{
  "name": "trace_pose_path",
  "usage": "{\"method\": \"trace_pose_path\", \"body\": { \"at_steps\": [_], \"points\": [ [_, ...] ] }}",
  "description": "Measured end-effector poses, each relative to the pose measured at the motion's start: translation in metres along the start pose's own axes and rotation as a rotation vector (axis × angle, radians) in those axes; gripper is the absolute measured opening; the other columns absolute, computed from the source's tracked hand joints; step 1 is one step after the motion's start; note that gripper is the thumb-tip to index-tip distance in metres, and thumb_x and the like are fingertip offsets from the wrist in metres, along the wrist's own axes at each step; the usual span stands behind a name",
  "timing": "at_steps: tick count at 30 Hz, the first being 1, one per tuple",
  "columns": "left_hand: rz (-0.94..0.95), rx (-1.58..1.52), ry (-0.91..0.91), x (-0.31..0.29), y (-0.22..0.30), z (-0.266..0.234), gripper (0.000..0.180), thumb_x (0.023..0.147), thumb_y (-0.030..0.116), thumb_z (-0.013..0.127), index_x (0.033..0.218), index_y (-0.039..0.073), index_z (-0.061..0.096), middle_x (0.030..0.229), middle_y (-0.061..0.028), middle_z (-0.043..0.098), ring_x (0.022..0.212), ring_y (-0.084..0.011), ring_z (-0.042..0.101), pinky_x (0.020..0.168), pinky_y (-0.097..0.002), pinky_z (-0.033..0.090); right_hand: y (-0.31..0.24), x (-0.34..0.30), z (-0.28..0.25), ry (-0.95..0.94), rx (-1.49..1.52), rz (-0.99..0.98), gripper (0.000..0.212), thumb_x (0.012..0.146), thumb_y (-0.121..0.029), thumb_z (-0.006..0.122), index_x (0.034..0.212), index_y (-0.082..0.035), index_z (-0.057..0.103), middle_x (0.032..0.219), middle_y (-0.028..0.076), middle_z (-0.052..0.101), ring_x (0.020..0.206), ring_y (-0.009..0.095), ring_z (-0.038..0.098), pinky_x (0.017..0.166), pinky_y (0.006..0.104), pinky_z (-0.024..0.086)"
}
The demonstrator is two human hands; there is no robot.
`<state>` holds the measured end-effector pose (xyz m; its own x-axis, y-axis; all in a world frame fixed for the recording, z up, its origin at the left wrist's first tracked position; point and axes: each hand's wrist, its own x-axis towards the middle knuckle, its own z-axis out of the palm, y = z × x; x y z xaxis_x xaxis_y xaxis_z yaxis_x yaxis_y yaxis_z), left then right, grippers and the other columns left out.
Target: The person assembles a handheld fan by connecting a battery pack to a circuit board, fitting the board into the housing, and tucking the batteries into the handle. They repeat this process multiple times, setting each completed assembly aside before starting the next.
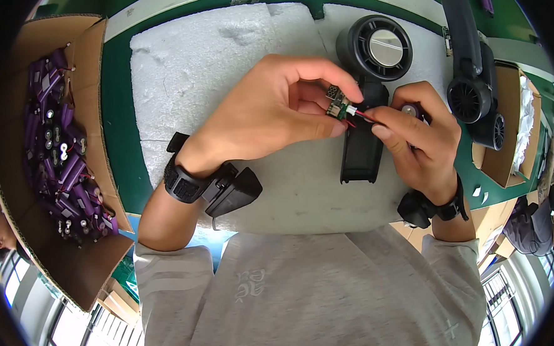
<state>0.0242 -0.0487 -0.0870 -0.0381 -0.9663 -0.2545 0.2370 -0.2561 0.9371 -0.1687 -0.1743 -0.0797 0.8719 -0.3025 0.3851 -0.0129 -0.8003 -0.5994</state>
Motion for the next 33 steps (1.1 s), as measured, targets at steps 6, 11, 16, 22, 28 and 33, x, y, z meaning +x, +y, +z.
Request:
{"method": "trace_pose_path", "body": {
  "at_steps": [6, 11, 16, 22, 28, 33],
  "points": [
    [-0.024, -0.106, -0.058, 0.0007, 0.0046, -0.0028, 0.03, 0.082, -0.01, 0.065, 0.11, -0.002, 0.064, 0.1, -0.0066, 0.067, 0.091, -0.0111, 0.065, 0.085, -0.0249, 0.053, -0.0028, 0.0014, 0.001, -0.076, -0.022, 0.004, 0.02, 0.068, -0.008, 0.08, 0.087, -0.009, 0.073, 0.08, 0.003, 0.053, 0.055, 0.012, 0.051, 0.045, 0.0247, 0.039],
    [0.01, -0.103, -0.03, 0.0008, 0.0028, -0.0027, 0.033, 0.081, -0.011, 0.064, 0.112, -0.001, 0.064, 0.101, -0.0067, 0.067, 0.091, -0.0115, 0.065, 0.084, -0.0242, 0.053, -0.0019, 0.0022, 0.0005, -0.093, -0.015, -0.007, 0.017, 0.067, -0.006, 0.078, 0.083, -0.009, 0.072, 0.08, 0.003, 0.053, 0.056, 0.013, 0.051, 0.045, 0.0245, 0.04],
    [0.044, -0.07, -0.022, 0.0019, 0.0003, -0.0048, 0.041, 0.08, -0.012, 0.066, 0.12, -0.001, 0.06, 0.103, -0.0083, 0.066, 0.092, -0.0126, 0.065, 0.082, -0.025, 0.055, -0.0005, -0.0009, 0.0014, -0.095, 0.021, -0.027, 0.017, 0.066, -0.005, 0.077, 0.082, -0.008, 0.071, 0.081, 0.003, 0.053, 0.056, 0.013, 0.051, 0.045, 0.0249, 0.039],
    [0.011, -0.066, -0.013, 0.001, 0.002, -0.0044, 0.043, 0.079, -0.015, 0.066, 0.119, -0.001, 0.06, 0.104, -0.0088, 0.066, 0.093, -0.0136, 0.065, 0.083, -0.0256, 0.056, -0.0015, -0.0003, 0.0015, -0.085, -0.014, -0.007, 0.016, 0.066, -0.004, 0.077, 0.081, -0.007, 0.071, 0.082, 0.004, 0.053, 0.055, 0.013, 0.052, 0.045, 0.0251, 0.04],
    [0.077, -0.006, -0.001, 0.0011, 0.0015, -0.0028, 0.042, 0.077, -0.015, 0.067, 0.116, -0.001, 0.062, 0.103, -0.0077, 0.066, 0.094, -0.014, 0.065, 0.083, -0.0253, 0.056, -0.0012, -0.0035, 0.0004, -0.11, 0.057, 0.014, 0.016, 0.07, 0.001, 0.073, 0.085, 0.0, 0.07, 0.085, 0.008, 0.051, 0.061, 0.014, 0.046, 0.05, 0.0253, 0.033],
    [0.201, 0.109, 0.009, -0.0002, -0.003, -0.0029, 0.04, 0.075, -0.015, 0.07, 0.112, -0.001, 0.065, 0.102, -0.0068, 0.066, 0.091, -0.014, 0.065, 0.082, -0.0262, 0.055, -0.0001, -0.0042, 0.001, -0.105, 0.056, 0.008, 0.013, 0.071, 0.001, 0.072, 0.084, 0.0, 0.069, 0.086, 0.008, 0.051, 0.061, 0.014, 0.045, 0.05, 0.0249, 0.033]
  ]
}}
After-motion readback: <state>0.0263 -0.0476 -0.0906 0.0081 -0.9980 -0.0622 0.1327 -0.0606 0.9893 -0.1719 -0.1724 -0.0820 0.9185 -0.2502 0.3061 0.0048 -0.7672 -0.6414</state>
